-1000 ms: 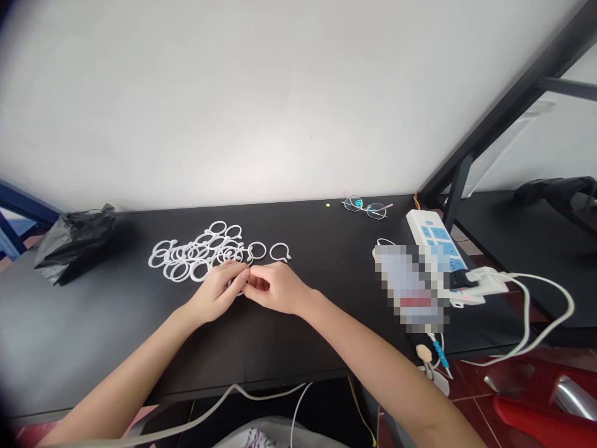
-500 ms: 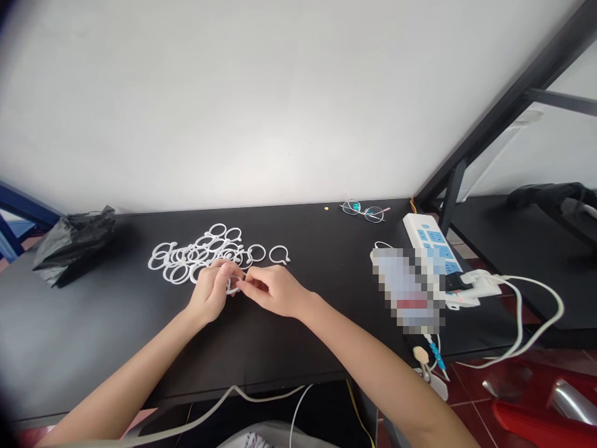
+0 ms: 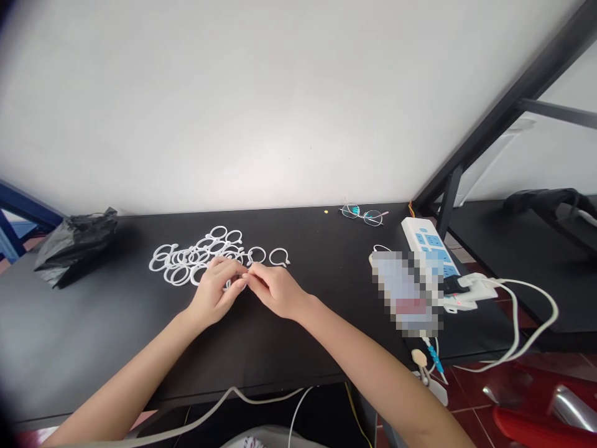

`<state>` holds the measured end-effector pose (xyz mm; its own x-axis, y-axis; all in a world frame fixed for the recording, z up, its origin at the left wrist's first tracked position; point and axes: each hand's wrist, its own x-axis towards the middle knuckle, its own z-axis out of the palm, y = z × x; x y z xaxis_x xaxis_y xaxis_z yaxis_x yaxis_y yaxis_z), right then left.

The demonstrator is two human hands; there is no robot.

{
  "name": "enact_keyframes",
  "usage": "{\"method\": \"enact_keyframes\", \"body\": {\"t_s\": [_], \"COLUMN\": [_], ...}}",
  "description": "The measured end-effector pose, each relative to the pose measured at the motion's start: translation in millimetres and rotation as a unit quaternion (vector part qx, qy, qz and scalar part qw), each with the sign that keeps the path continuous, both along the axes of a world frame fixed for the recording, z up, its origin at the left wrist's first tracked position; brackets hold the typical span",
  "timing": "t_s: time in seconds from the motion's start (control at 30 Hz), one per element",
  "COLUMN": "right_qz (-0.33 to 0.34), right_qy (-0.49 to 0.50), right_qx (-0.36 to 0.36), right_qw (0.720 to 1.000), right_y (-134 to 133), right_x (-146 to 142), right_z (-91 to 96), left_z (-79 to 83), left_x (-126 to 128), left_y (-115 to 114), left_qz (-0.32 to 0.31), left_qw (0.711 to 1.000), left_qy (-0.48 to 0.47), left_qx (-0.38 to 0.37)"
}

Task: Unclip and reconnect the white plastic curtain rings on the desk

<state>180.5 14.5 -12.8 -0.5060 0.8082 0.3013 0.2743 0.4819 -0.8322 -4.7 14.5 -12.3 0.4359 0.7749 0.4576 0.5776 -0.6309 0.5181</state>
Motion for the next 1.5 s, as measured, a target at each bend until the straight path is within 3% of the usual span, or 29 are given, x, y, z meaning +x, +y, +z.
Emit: {"method": "enact_keyframes", "body": {"t_s": [0.17, 0.4, 0.67, 0.97, 1.17, 1.23, 1.3, 1.4, 1.5], "right_qz": [-0.022, -0.151, -0.142, -0.137, -0.176, -0.15, -0.094, -0.064, -0.084], "right_qy": [-0.014, -0.062, -0.129, -0.083, 0.067, 0.136, 0.203, 0.261, 0.293], "right_qx": [0.022, 0.153, 0.08, 0.068, 0.13, 0.068, -0.056, -0.187, -0.223], "right_qw": [0.999, 0.975, 0.978, 0.985, 0.973, 0.977, 0.973, 0.945, 0.926], "right_y": [1.9, 11.8, 22.8, 25.9, 19.9, 17.5, 15.9, 15.8, 17.5], "right_x": [0.1, 0.9, 7.5, 9.4, 5.9, 4.1, 3.0, 2.7, 3.2], "right_z": [0.1, -9.8, -18.3, -20.6, -9.7, -3.8, 2.0, 8.6, 11.0], "left_z": [0.0, -5.3, -16.3, -18.9, -9.0, -4.6, -0.2, 5.9, 10.0], "left_x": [-8.0, -13.1, -13.9, -14.2, -9.8, -7.3, -5.1, -3.1, -2.9], "left_y": [9.7, 18.3, 20.3, 21.6, 16.2, 13.0, 9.7, 6.0, 5.7], "left_qz": [0.047, 0.119, 0.148, 0.142, 0.108, 0.072, 0.037, 0.0, -0.012], "left_qw": [0.996, 0.983, 0.975, 0.98, 0.991, 0.996, 0.998, 0.986, 0.955], "left_qy": [0.062, 0.132, 0.157, 0.123, 0.034, -0.009, -0.053, -0.101, -0.141], "left_qx": [0.043, 0.05, 0.055, 0.071, 0.068, 0.059, 0.015, -0.13, -0.26]}}
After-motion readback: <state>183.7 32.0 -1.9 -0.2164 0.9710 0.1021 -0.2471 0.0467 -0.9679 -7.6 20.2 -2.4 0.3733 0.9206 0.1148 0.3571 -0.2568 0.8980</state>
